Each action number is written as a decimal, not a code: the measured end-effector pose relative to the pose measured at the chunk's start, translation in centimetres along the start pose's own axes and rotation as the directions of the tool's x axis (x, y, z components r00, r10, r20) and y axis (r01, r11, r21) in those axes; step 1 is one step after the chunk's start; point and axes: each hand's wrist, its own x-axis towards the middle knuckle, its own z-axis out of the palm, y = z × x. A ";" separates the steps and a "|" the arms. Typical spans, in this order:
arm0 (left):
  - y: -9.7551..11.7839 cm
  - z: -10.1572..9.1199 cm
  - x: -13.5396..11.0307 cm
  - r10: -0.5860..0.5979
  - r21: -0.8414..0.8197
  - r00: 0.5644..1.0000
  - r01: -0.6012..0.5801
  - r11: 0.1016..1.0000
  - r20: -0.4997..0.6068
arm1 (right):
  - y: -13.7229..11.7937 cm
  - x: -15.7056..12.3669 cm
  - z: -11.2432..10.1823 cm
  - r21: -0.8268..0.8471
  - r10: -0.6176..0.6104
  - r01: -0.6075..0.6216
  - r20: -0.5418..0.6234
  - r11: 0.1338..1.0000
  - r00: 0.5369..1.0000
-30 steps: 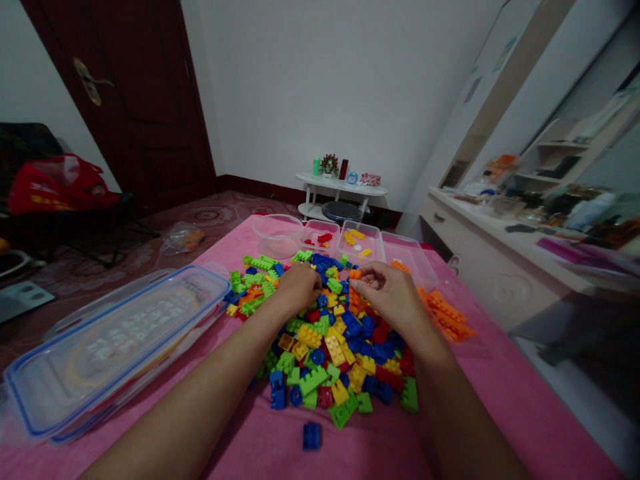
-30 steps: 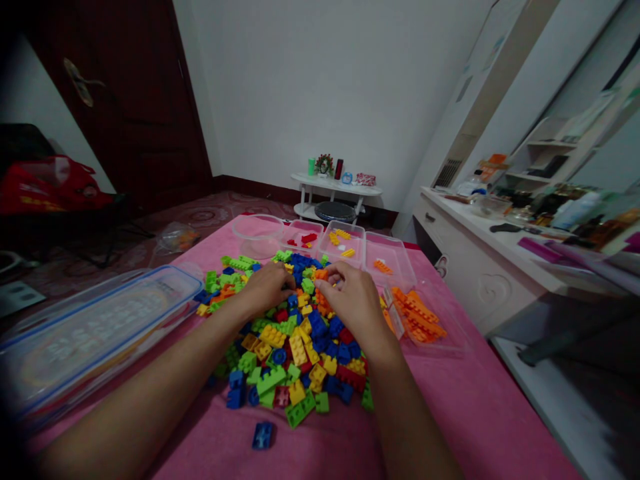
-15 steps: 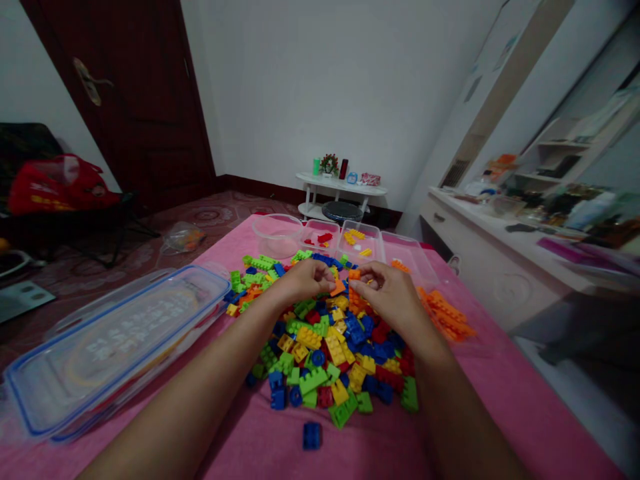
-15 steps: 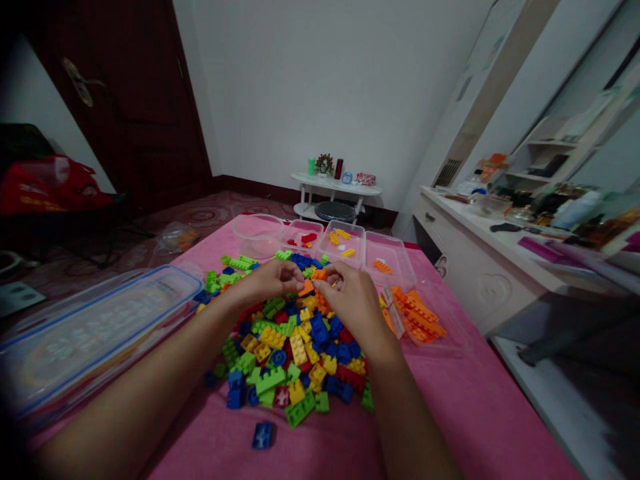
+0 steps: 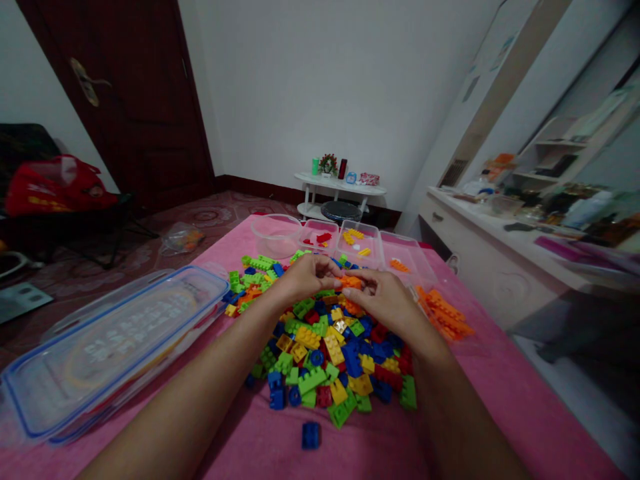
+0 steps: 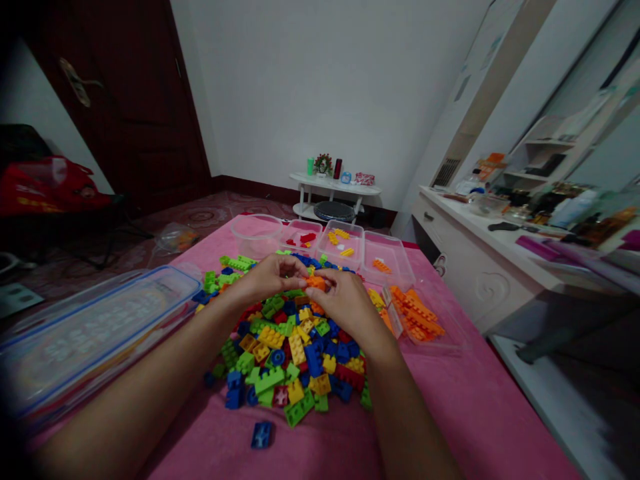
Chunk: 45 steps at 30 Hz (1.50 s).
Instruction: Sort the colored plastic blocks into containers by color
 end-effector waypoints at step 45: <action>3.8 -4.3 -1.3 0.089 -0.100 0.810 -0.179 0.979 -0.579 | -5.5 -2.4 11.3 -0.340 -0.435 0.507 0.268 0.792 0.859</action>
